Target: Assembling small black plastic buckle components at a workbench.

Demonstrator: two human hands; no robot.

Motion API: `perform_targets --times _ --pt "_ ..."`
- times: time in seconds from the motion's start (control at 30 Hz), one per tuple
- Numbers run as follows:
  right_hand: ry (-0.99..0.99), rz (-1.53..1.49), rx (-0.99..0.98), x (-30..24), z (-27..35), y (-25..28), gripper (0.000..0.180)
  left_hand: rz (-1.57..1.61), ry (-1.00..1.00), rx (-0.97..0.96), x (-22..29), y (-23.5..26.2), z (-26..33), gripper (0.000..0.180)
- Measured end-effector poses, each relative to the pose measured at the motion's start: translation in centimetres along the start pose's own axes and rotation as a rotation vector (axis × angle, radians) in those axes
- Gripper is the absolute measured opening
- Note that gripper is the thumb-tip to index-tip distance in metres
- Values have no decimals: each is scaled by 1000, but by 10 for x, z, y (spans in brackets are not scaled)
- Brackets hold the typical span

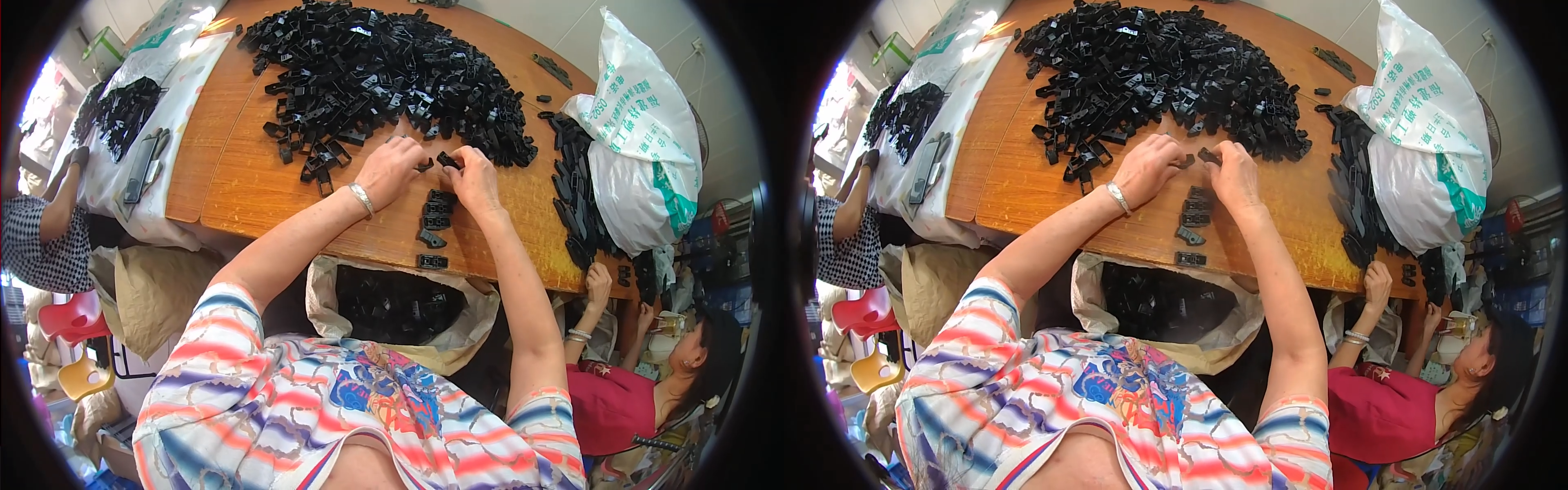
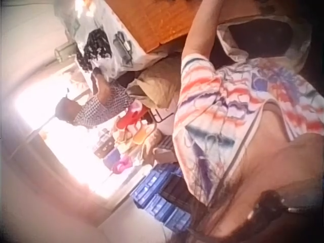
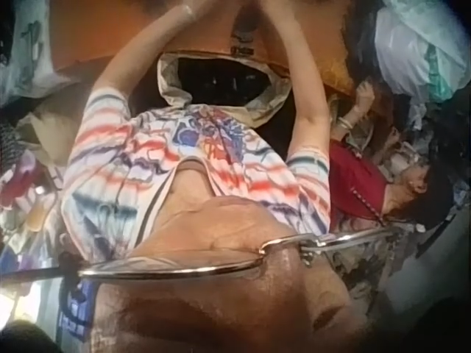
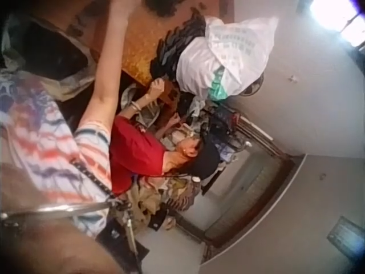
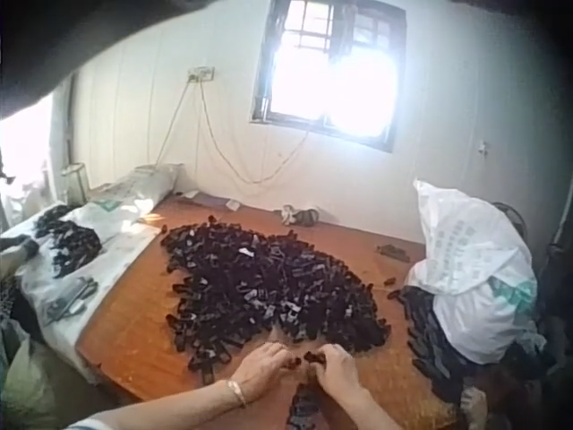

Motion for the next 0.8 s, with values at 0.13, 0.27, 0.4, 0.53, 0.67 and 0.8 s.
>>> perform_targets --times 0.13,0.27,0.4,0.53,0.67,0.8 --pt "148 -104 -10 -30 1 -4 24 -43 205 23 -22 10 7 35" --pt "275 -106 -64 -52 0 -15 26 -125 214 -56 -24 -4 13 30" --pt "322 -59 -109 -51 -4 -22 26 -82 274 -84 -30 -12 15 25" --pt "329 -50 -162 -48 -8 -26 24 -76 286 -87 -31 -12 13 24" --pt "404 135 -242 -55 2 -35 20 -75 276 -94 -32 -12 13 23" --pt "496 187 -228 -60 16 -36 23 -81 276 -100 -31 -12 13 23"
Point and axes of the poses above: each hand's wrist, its own z-axis away from the middle knuckle, its own y-axis out of the back of the hand, x = y × z, the point moved 9 cm from there along -z, towards the middle knuckle, and after that the axes turned 15 degrees about -z, right-handed, at the moved point
